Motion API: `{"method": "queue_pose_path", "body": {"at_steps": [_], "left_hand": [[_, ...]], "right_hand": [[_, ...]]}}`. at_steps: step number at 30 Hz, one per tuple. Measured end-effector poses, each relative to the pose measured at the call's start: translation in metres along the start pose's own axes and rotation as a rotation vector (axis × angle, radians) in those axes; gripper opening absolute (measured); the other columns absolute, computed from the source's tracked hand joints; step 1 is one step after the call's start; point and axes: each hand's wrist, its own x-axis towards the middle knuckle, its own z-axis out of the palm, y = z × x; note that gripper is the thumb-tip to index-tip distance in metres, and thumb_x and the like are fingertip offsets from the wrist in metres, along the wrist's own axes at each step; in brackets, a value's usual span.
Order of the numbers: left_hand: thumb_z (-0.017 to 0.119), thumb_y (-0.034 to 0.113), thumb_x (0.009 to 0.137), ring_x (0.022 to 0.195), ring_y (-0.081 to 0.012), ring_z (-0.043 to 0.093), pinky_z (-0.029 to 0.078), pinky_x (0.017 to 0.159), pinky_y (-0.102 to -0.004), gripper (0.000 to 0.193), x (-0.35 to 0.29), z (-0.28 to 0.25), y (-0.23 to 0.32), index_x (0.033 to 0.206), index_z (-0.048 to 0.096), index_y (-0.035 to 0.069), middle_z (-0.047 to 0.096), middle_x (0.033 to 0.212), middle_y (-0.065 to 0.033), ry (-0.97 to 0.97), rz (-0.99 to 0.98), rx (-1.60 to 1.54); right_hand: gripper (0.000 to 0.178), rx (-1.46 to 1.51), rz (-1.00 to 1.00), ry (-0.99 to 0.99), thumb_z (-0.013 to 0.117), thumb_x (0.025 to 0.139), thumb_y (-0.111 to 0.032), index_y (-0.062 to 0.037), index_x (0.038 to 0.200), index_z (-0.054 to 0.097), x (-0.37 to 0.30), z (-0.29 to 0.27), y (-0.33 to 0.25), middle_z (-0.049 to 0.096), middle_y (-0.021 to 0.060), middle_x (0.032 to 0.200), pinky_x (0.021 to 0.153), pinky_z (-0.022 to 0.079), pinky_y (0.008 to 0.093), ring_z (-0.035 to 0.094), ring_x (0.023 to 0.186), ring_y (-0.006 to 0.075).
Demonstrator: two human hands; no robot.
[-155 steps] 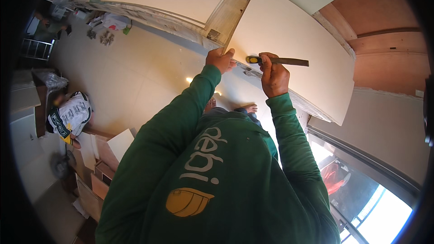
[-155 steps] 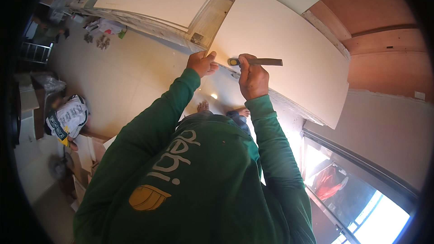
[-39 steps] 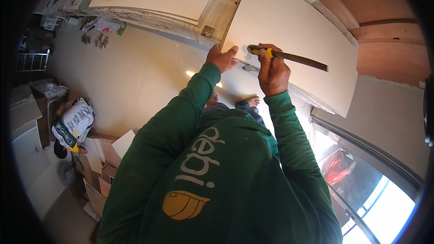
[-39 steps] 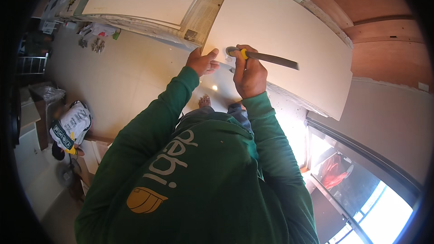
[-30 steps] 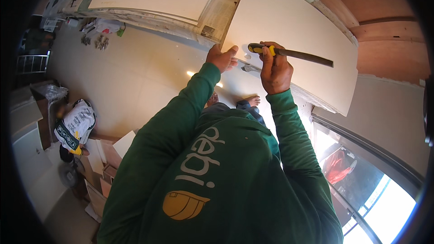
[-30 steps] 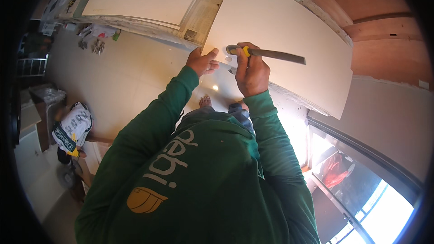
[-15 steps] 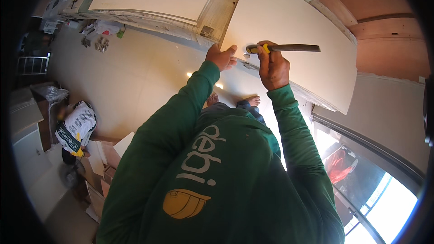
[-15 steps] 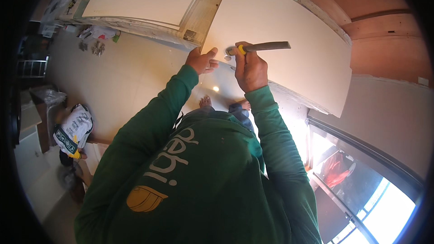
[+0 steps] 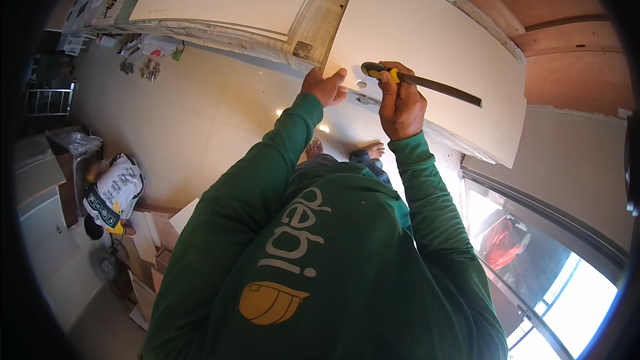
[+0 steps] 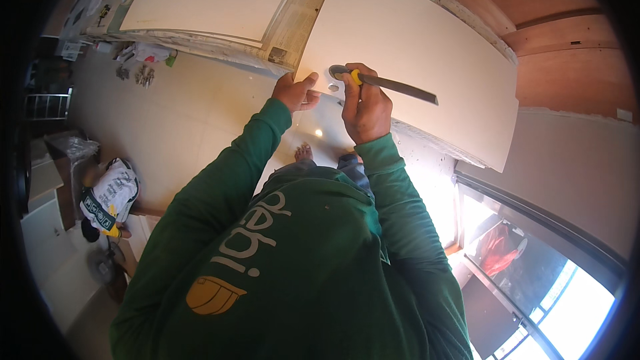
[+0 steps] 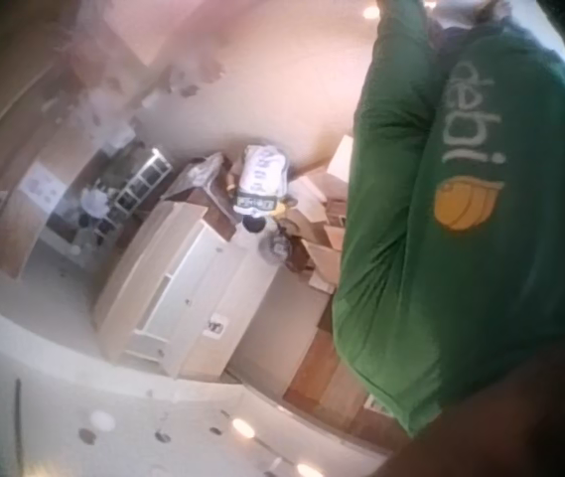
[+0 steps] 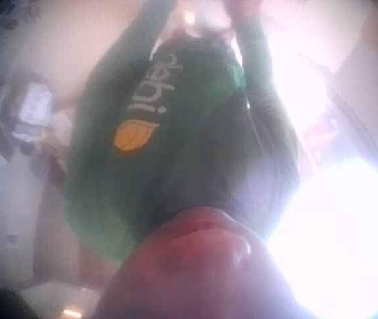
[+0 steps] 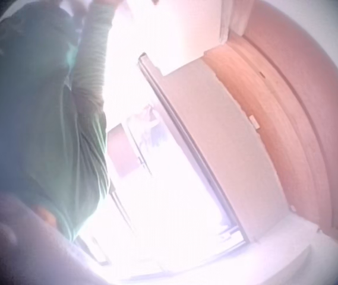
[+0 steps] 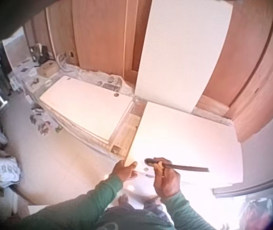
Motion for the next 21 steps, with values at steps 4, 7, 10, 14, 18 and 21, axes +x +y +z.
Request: {"method": "queue_pose_path", "body": {"at_steps": [4,7,10,14,18,21], "left_hand": [[0.077,0.027,0.096,0.083,-0.0301,0.077,0.067,0.074,-0.0424,0.06,0.001,0.002,0.005,0.131,0.042,-0.006,0.072,0.097,-0.0233,-0.047,-0.021,0.019],[0.077,0.027,0.096,0.081,-0.0298,0.077,0.067,0.073,-0.0419,0.059,0.001,-0.004,-0.006,0.131,0.042,-0.006,0.073,0.098,-0.0233,-0.064,-0.018,-0.012],[0.077,0.029,0.097,0.081,-0.0274,0.076,0.066,0.075,-0.0416,0.051,0.006,-0.001,-0.003,0.127,0.049,-0.001,0.073,0.098,-0.0201,0.001,-0.02,-0.001],[0.077,0.033,0.098,0.08,-0.0231,0.075,0.066,0.08,-0.0412,0.041,-0.01,0.005,0.005,0.119,0.059,0.004,0.074,0.097,-0.015,-0.021,-0.054,0.034],[0.079,0.033,0.097,0.081,-0.0237,0.075,0.066,0.081,-0.0422,0.044,-0.003,-0.002,0.004,0.121,0.057,0.004,0.073,0.098,-0.0163,-0.034,-0.033,0.004],[0.077,0.027,0.098,0.08,-0.0285,0.077,0.067,0.074,-0.0435,0.052,0.005,0.001,0.001,0.13,0.047,0.0,0.073,0.098,-0.0227,-0.005,-0.058,-0.011]], "right_hand": [[0.019,-0.119,0.013,-0.102,0.062,0.106,-0.016,-0.0031,0.119,0.065,-0.012,0.009,0.026,0.076,0.0148,0.09,0.066,0.059,0.0421,0.073,0.071,0.0349],[0.019,-0.027,0.026,-0.104,0.062,0.106,-0.016,-0.0025,0.119,0.065,0.004,-0.002,-0.001,0.076,0.015,0.088,0.066,0.059,0.0428,0.073,0.07,0.0354],[0.019,-0.095,-0.094,-0.009,0.063,0.106,-0.016,-0.0022,0.119,0.065,0.004,0.001,0.002,0.076,0.0149,0.089,0.067,0.059,0.0426,0.073,0.072,0.0354],[0.02,-0.068,0.071,-0.099,0.063,0.107,-0.018,-0.0025,0.118,0.066,-0.008,0.005,0.02,0.076,0.015,0.087,0.069,0.06,0.0379,0.077,0.076,0.0297],[0.019,-0.001,0.008,0.011,0.064,0.106,-0.018,-0.0029,0.118,0.067,0.008,-0.002,-0.004,0.076,0.0142,0.088,0.066,0.059,0.0344,0.076,0.074,0.025],[0.018,-0.153,-0.081,-0.08,0.066,0.105,-0.017,-0.0047,0.118,0.067,-0.006,0.006,0.021,0.075,0.0148,0.09,0.064,0.058,0.0378,0.075,0.073,0.0304]]}}
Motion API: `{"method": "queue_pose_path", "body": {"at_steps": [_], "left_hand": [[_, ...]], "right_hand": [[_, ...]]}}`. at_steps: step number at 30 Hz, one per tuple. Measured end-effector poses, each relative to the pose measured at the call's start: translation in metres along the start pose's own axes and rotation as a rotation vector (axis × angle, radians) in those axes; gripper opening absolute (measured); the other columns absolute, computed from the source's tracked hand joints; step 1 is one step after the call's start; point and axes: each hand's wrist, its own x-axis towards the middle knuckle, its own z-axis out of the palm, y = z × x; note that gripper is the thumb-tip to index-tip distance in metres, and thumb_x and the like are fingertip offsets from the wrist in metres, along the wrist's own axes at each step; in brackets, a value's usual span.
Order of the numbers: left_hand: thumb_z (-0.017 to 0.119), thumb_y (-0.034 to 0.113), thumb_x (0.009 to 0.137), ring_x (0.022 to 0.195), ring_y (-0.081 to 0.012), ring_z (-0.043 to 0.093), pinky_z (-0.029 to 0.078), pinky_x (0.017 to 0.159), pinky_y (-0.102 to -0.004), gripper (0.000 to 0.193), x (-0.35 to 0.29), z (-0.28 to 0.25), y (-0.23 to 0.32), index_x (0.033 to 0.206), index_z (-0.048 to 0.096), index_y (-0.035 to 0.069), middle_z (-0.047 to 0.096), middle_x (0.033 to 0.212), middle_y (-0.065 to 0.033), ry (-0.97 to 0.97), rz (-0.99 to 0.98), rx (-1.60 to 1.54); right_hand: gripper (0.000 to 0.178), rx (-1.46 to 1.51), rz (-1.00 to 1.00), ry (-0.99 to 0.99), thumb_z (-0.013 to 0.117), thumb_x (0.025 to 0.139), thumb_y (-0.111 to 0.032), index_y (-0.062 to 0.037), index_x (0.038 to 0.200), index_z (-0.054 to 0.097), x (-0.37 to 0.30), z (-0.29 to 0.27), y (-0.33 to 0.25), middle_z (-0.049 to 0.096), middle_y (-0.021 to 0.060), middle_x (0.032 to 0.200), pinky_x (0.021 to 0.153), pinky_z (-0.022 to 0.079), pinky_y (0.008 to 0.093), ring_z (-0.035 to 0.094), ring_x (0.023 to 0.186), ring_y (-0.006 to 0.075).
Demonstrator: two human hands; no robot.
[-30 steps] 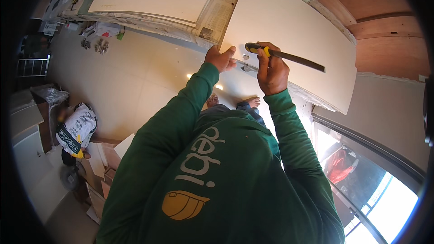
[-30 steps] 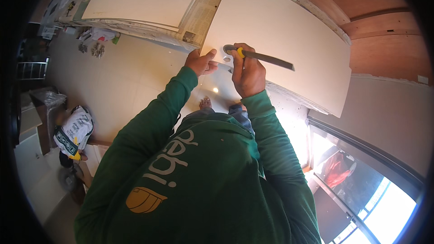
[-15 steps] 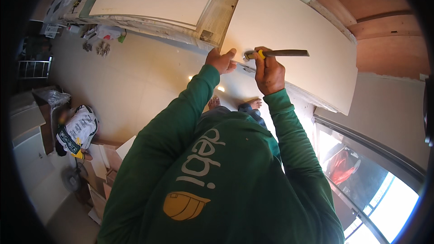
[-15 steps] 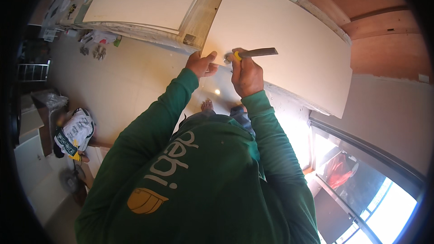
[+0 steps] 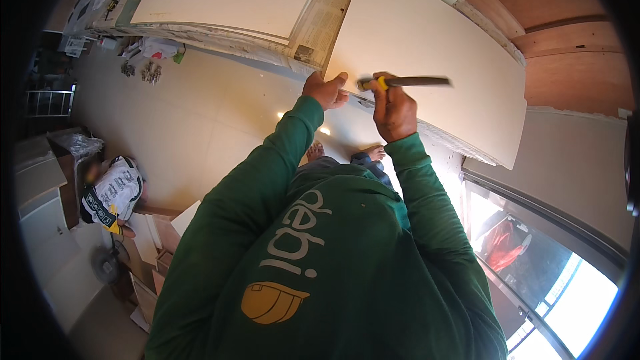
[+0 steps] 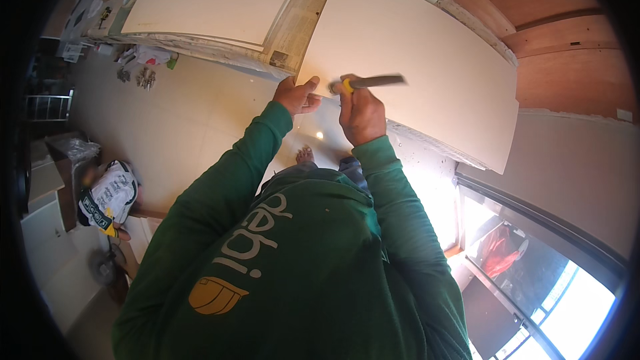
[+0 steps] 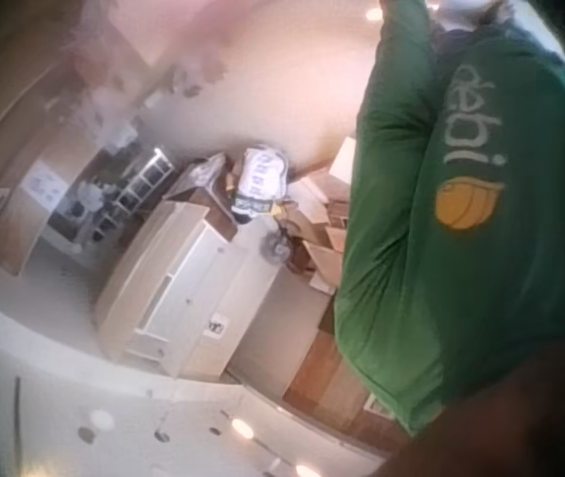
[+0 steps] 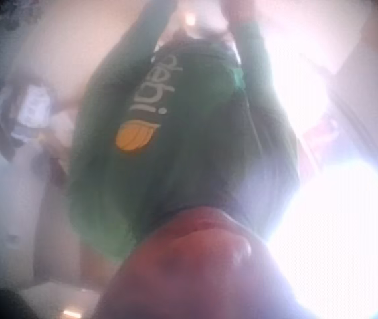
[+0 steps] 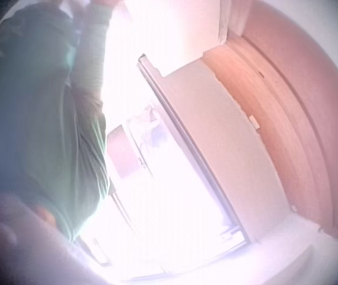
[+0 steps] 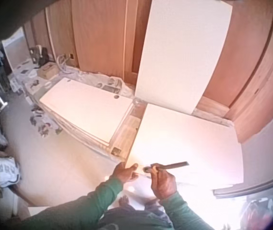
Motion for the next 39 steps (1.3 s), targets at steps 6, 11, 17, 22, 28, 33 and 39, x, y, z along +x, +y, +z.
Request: {"method": "queue_pose_path", "body": {"at_steps": [6,11,17,22,28,33,39], "left_hand": [[0.077,0.027,0.098,0.08,-0.0293,0.077,0.067,0.073,-0.0432,0.056,0.003,-0.001,-0.003,0.132,0.043,-0.001,0.073,0.097,-0.0218,0.029,0.023,-0.013],[0.077,0.028,0.098,0.081,-0.0295,0.077,0.067,0.073,-0.0431,0.057,0.002,-0.004,-0.003,0.132,0.041,-0.001,0.073,0.098,-0.0228,-0.079,-0.015,0.021],[0.078,0.029,0.097,0.081,-0.0285,0.077,0.066,0.072,-0.0427,0.058,0.005,-0.003,-0.002,0.132,0.042,-0.001,0.074,0.097,-0.0221,-0.037,-0.021,0.016],[0.077,0.029,0.098,0.081,-0.0285,0.077,0.067,0.073,-0.0429,0.058,0.005,-0.01,0.006,0.132,0.043,-0.004,0.074,0.099,-0.0223,-0.087,0.014,0.036],[0.076,0.029,0.099,0.085,-0.0291,0.078,0.067,0.077,-0.0433,0.055,0.001,-0.005,0.002,0.131,0.046,-0.004,0.074,0.101,-0.0218,-0.081,-0.026,0.048],[0.077,0.029,0.098,0.087,-0.0298,0.077,0.067,0.077,-0.0435,0.055,0.001,-0.005,0.003,0.13,0.047,-0.003,0.074,0.101,-0.0229,-0.019,-0.013,0.037],[0.077,0.029,0.097,0.081,-0.0287,0.077,0.067,0.076,-0.0433,0.057,0.003,-0.006,0.001,0.13,0.045,-0.006,0.074,0.101,-0.024,-0.092,-0.011,0.033]], "right_hand": [[0.016,0.115,0.056,0.04,0.063,0.105,-0.012,-0.0019,0.117,0.065,0.014,-0.011,-0.02,0.075,0.0141,0.093,0.069,0.059,0.0395,0.074,0.074,0.0334],[0.019,0.027,0.037,-0.014,0.064,0.104,-0.013,-0.002,0.119,0.066,-0.006,0.002,0.005,0.073,0.0161,0.084,0.067,0.059,0.0421,0.072,0.071,0.0344],[0.018,0.055,-0.018,0.055,0.063,0.105,-0.014,-0.0016,0.119,0.066,0.01,-0.02,-0.021,0.075,0.0158,0.093,0.065,0.058,0.041,0.073,0.072,0.0343],[0.019,0.046,0.034,0.005,0.063,0.106,-0.015,-0.0019,0.119,0.066,0.001,-0.009,-0.003,0.075,0.0164,0.093,0.065,0.059,0.0403,0.074,0.07,0.032],[0.02,0.052,-0.01,0.055,0.064,0.107,-0.018,-0.0027,0.12,0.069,0.002,-0.015,-0.013,0.073,0.0135,0.085,0.064,0.055,0.0311,0.069,0.066,0.0216],[0.018,0.084,0.052,0.021,0.064,0.106,-0.015,-0.0027,0.119,0.069,0.005,-0.016,-0.013,0.073,0.0139,0.086,0.063,0.055,0.0307,0.07,0.067,0.0214],[0.02,0.055,0.117,-0.059,0.064,0.105,-0.016,-0.0031,0.12,0.067,-0.001,-0.004,-0.003,0.074,0.016,0.091,0.065,0.057,0.0409,0.072,0.071,0.0331]]}}
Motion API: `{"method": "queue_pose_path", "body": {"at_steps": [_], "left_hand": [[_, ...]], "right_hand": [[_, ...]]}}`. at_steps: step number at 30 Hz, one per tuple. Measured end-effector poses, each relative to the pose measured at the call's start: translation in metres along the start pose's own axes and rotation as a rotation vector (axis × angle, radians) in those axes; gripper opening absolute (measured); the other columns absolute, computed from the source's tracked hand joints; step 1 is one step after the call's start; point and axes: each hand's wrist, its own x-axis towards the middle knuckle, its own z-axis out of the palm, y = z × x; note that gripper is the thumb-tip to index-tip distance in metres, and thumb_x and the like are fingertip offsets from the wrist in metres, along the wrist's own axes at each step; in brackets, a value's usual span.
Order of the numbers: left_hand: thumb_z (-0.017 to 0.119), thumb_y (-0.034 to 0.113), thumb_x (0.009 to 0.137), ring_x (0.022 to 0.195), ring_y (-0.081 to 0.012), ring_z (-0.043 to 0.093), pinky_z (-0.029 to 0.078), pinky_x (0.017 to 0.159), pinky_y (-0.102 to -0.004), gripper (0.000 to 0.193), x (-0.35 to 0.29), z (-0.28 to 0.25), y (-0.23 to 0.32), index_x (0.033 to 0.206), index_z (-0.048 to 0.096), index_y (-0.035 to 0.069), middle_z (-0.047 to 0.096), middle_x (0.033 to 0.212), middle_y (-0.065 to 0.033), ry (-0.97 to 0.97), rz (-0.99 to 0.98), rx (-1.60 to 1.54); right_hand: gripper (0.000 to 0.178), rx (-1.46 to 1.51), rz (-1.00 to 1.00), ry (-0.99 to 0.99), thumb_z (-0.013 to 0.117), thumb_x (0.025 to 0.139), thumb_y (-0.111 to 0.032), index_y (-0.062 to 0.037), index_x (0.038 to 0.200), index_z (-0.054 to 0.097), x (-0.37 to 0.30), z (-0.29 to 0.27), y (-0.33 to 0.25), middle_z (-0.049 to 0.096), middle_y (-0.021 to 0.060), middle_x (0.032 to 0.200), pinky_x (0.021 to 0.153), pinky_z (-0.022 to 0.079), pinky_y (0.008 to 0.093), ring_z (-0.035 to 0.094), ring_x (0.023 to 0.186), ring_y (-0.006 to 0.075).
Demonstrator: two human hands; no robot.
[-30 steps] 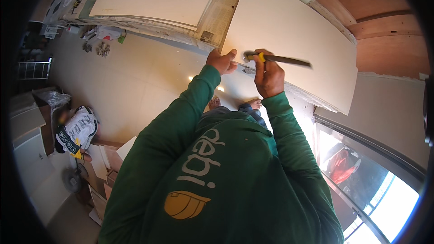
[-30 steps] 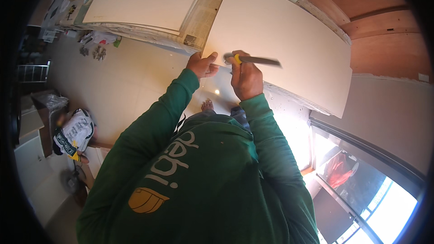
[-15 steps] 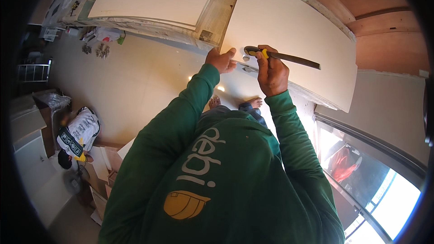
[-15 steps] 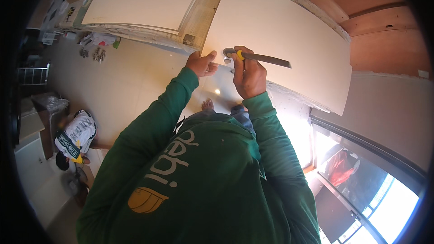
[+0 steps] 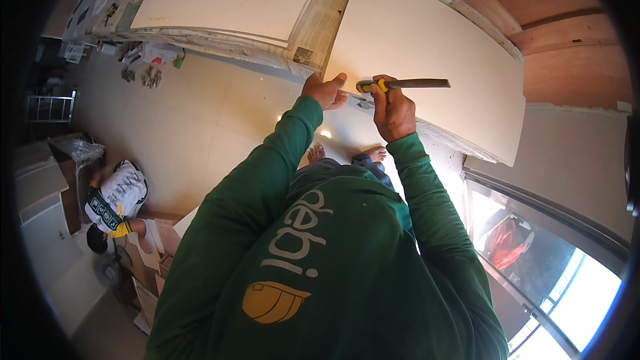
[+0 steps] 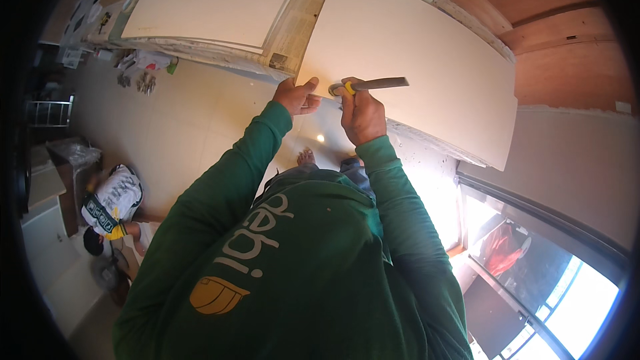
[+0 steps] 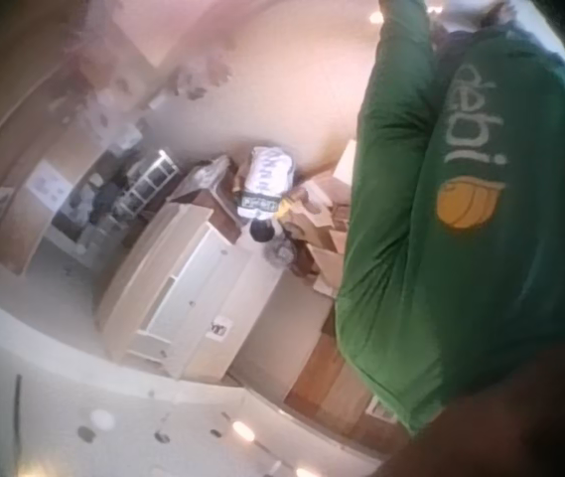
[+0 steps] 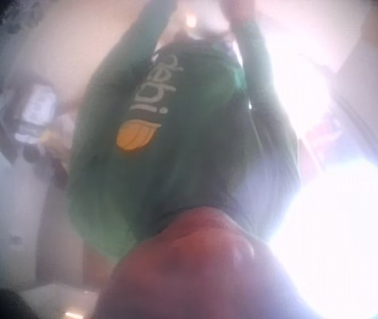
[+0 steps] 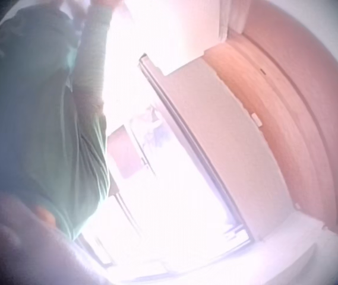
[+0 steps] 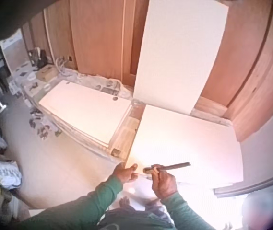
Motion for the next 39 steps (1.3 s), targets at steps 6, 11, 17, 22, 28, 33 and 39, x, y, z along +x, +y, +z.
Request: {"method": "queue_pose_path", "body": {"at_steps": [6,11,17,22,28,33,39], "left_hand": [[0.078,0.028,0.097,0.078,-0.028,0.076,0.067,0.069,-0.0414,0.056,0.003,0.004,-0.006,0.126,0.047,-0.009,0.074,0.098,-0.0251,0.073,0.04,-0.039],[0.078,0.027,0.097,0.077,-0.0276,0.076,0.068,0.067,-0.0398,0.058,0.003,-0.003,-0.002,0.125,0.046,-0.012,0.073,0.097,-0.0262,0.035,0.052,-0.023],[0.077,0.027,0.097,0.077,-0.0278,0.076,0.068,0.068,-0.0403,0.057,0.001,0.004,-0.005,0.122,0.045,-0.014,0.073,0.096,-0.0261,0.067,0.055,-0.003],[0.077,0.027,0.097,0.075,-0.0268,0.075,0.068,0.068,-0.0394,0.054,-0.001,0.007,-0.003,0.121,0.048,-0.012,0.073,0.094,-0.0249,0.115,0.046,-0.029],[0.08,0.029,0.096,0.069,-0.0234,0.071,0.064,0.059,-0.0365,0.038,0.011,0.002,-0.006,0.106,0.06,-0.001,0.071,0.088,-0.0192,0.096,0.026,-0.036],[0.083,0.026,0.093,0.074,-0.0268,0.06,0.056,0.059,-0.0455,0.037,0.062,0.01,-0.05,0.118,0.056,0.017,0.062,0.099,-0.0092,0.114,0.002,-0.396],[0.077,0.041,0.096,0.085,-0.0246,0.072,0.064,0.072,-0.0443,0.067,-0.005,0.025,-0.021,0.139,0.042,0.003,0.069,0.108,-0.0144,0.192,-0.001,-0.147]], "right_hand": [[0.019,0.012,-0.107,0.102,0.063,0.104,-0.014,-0.0029,0.12,0.065,0.004,-0.013,-0.015,0.074,0.0179,0.093,0.069,0.058,0.0459,0.073,0.076,0.0393],[0.019,-0.019,-0.158,0.121,0.064,0.106,-0.015,-0.0036,0.121,0.068,-0.001,-0.004,0.0,0.074,0.0151,0.087,0.063,0.057,0.0364,0.071,0.066,0.0303],[0.02,-0.113,-0.031,-0.022,0.063,0.105,-0.016,-0.0046,0.121,0.064,-0.008,0.003,-0.002,0.076,0.015,0.091,0.065,0.059,0.0421,0.073,0.072,0.0378],[0.021,0.114,-0.029,0.101,0.063,0.105,-0.018,-0.0014,0.118,0.066,0.001,-0.01,-0.022,0.077,0.015,0.092,0.065,0.06,0.0385,0.077,0.075,0.0304],[0.026,-0.038,0.058,0.029,0.066,0.103,-0.027,-0.0018,0.108,0.069,-0.009,0.014,0.024,0.073,0.02,0.08,0.062,0.058,0.0471,0.073,0.072,0.0402],[0.03,0.239,0.045,-0.036,0.057,0.11,-0.019,0.0034,0.127,0.067,-0.005,0.005,0.023,0.079,0.0185,0.097,0.076,0.062,0.0377,0.079,0.088,0.0262],[0.039,0.375,0.287,0.017,0.059,0.111,-0.027,0.0032,0.135,0.063,-0.04,-0.026,0.021,0.072,0.0133,0.108,0.086,0.056,0.0319,0.068,0.096,0.018]]}}
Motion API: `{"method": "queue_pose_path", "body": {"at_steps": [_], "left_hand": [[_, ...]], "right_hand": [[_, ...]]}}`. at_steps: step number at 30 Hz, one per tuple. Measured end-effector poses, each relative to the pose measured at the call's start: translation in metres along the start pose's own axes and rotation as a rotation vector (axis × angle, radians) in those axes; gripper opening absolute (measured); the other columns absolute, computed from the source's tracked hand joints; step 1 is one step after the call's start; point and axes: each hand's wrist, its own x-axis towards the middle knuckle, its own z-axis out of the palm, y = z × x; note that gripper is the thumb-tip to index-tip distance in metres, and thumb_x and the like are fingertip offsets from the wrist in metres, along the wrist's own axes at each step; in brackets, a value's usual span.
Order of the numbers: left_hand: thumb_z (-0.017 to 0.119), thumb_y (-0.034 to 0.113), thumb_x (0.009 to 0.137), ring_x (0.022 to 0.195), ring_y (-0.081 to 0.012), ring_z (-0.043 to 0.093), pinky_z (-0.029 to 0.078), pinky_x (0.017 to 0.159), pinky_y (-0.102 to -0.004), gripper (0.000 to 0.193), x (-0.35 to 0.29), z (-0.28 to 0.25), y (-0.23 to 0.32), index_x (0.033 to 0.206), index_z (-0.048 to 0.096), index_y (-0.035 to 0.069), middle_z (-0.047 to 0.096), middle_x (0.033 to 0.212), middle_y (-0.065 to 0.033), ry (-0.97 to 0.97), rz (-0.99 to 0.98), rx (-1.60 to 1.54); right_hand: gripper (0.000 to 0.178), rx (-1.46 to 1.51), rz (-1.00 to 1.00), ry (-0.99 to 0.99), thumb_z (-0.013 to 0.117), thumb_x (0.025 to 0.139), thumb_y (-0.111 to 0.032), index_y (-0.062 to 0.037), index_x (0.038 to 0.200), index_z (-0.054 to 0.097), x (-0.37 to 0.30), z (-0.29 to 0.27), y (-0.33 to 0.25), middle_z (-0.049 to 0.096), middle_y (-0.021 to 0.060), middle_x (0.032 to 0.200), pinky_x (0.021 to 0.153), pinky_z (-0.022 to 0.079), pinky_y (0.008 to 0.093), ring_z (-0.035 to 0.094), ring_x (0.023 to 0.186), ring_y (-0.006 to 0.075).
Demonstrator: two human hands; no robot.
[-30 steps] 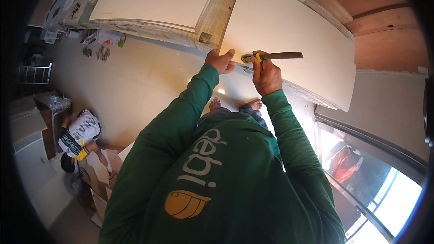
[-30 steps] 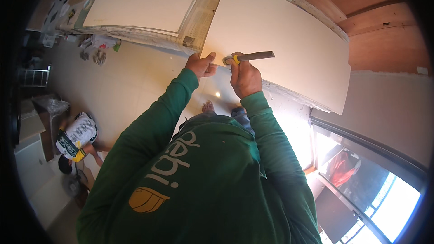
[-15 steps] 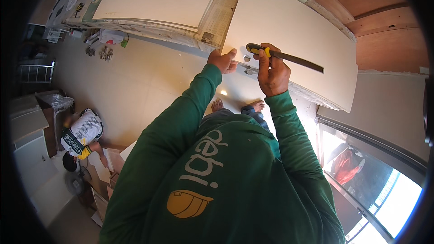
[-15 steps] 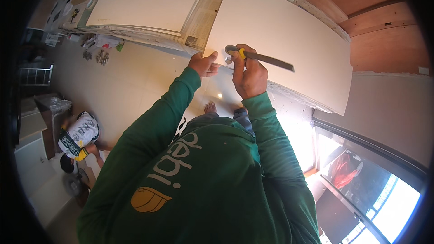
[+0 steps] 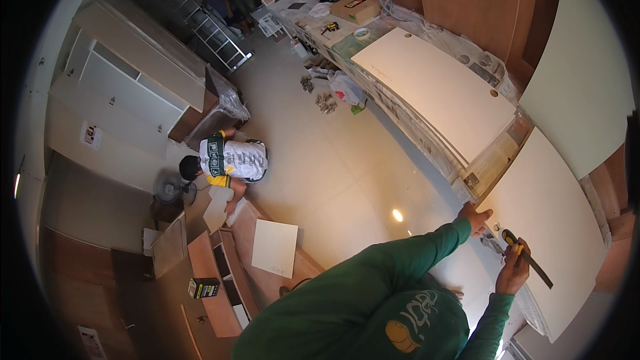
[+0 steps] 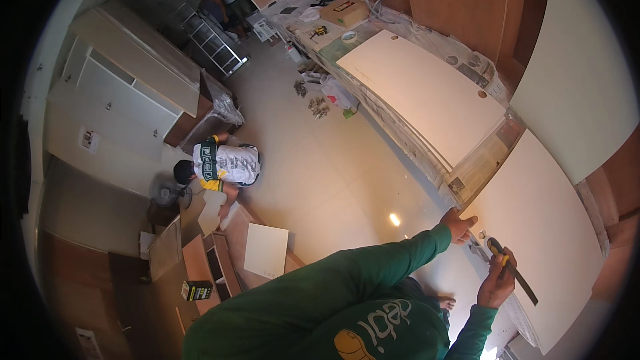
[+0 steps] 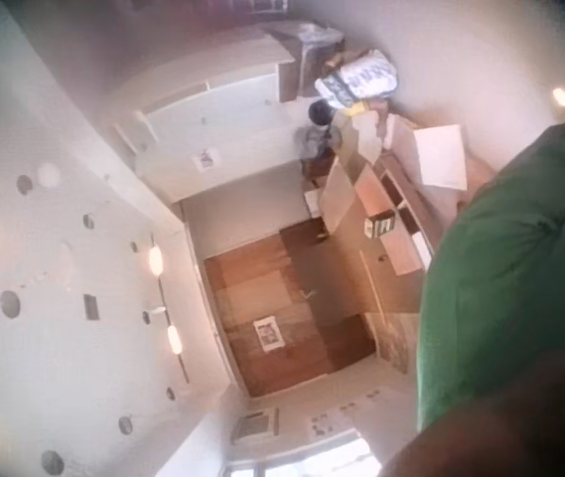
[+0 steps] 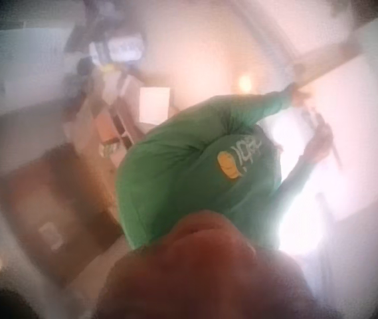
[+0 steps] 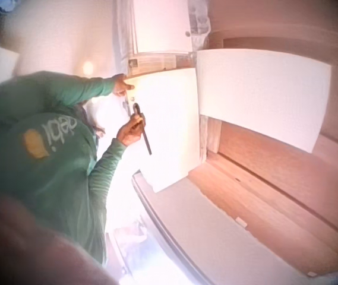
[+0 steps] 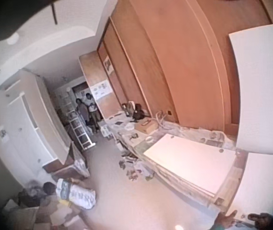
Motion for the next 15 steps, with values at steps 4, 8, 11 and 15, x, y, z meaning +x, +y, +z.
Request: {"method": "queue_pose_path", "body": {"at_steps": [4,8,11,15], "left_hand": [[0.076,0.047,0.096,0.086,-0.0285,0.074,0.065,0.078,-0.0477,0.063,-0.004,0.005,-0.026,0.131,0.051,0.001,0.072,0.105,-0.017,-0.022,0.029,-0.151],[0.074,0.05,0.097,0.09,-0.0275,0.074,0.065,0.079,-0.0486,0.059,-0.002,0.05,-0.058,0.126,0.057,0.001,0.071,0.105,-0.0147,0.029,0.007,-0.179],[0.065,0.062,0.099,0.089,-0.0265,0.074,0.064,0.076,-0.0459,0.07,-0.001,0.094,-0.065,0.126,0.057,-0.002,0.071,0.099,-0.0153,0.092,-0.072,-0.188],[0.051,0.069,0.103,0.098,-0.0279,0.072,0.064,0.086,-0.042,0.081,-0.007,0.117,-0.102,0.135,0.052,-0.005,0.069,0.114,-0.0177,0.202,0.018,-0.295]], "right_hand": [[0.042,-0.002,0.114,0.042,0.06,0.11,-0.033,-0.0019,0.137,0.064,-0.029,-0.042,0.008,0.072,0.0107,0.11,0.084,0.055,0.0321,0.067,0.096,0.0182],[0.043,-0.007,0.172,0.265,0.061,0.108,-0.036,-0.004,0.138,0.064,-0.062,-0.104,0.034,0.072,0.0126,0.116,0.087,0.055,0.0348,0.068,0.099,0.0196],[0.044,0.025,0.136,0.296,0.064,0.107,-0.033,-0.0001,0.136,0.065,-0.09,-0.183,0.08,0.075,0.0119,0.108,0.079,0.056,0.0311,0.069,0.095,0.0167],[0.033,0.004,0.084,0.492,0.068,0.105,-0.022,0.0012,0.129,0.068,-0.13,-0.253,0.069,0.073,0.009,0.096,0.076,0.057,0.0284,0.071,0.088,0.0152]]}}
